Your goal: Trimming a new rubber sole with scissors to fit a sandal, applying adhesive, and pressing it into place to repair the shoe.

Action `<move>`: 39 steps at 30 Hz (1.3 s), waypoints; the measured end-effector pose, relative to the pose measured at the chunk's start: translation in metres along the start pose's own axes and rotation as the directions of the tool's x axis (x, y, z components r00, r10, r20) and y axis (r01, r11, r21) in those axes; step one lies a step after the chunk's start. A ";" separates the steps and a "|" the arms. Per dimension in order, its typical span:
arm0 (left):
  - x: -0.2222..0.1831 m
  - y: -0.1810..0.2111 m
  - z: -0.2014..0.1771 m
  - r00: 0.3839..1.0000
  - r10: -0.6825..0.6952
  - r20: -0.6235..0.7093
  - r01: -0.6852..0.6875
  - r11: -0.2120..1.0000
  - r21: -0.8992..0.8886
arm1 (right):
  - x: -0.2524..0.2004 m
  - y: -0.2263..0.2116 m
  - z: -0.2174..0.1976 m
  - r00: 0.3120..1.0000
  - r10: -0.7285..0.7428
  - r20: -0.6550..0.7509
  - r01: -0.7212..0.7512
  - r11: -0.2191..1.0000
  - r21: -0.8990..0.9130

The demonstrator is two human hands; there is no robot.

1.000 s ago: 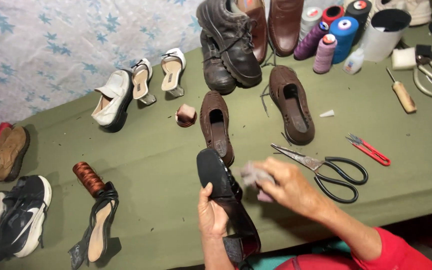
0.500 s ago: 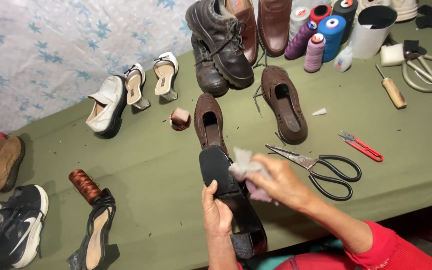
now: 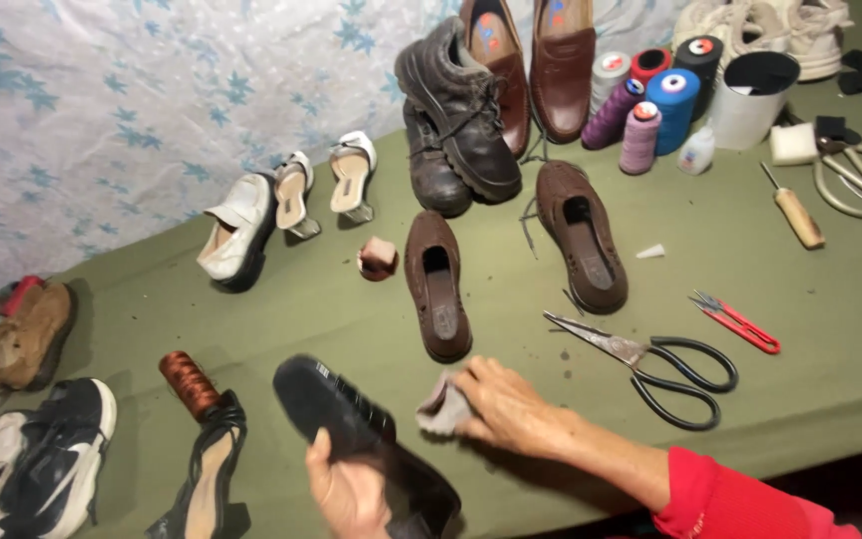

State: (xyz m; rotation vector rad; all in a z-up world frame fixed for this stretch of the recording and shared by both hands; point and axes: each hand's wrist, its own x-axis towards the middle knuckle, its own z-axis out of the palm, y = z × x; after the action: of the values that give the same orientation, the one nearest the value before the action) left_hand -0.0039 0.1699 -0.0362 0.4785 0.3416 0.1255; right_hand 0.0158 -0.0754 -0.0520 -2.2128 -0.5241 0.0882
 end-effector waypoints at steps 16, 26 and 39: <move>0.019 0.006 -0.036 0.980 0.052 -0.191 -0.042 0.997 0.060 | 0.294 0.043 -0.017 0.979 0.099 -0.179 -0.200 0.660 -0.724; 0.050 0.030 0.021 0.970 0.097 -0.224 -0.087 0.995 0.054 | 0.292 0.019 -0.071 0.919 0.257 -0.297 -0.289 0.955 -0.066; 0.093 -0.098 0.084 0.819 -0.486 0.306 0.533 0.841 -0.091 | 0.075 -0.025 -0.179 0.821 0.068 -0.567 0.197 0.898 0.394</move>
State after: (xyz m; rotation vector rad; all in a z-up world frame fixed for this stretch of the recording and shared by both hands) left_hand 0.1158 0.0660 -0.0399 0.2111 0.1767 -0.4353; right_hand 0.1179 -0.1611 0.0912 -1.6545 -0.2092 -0.4488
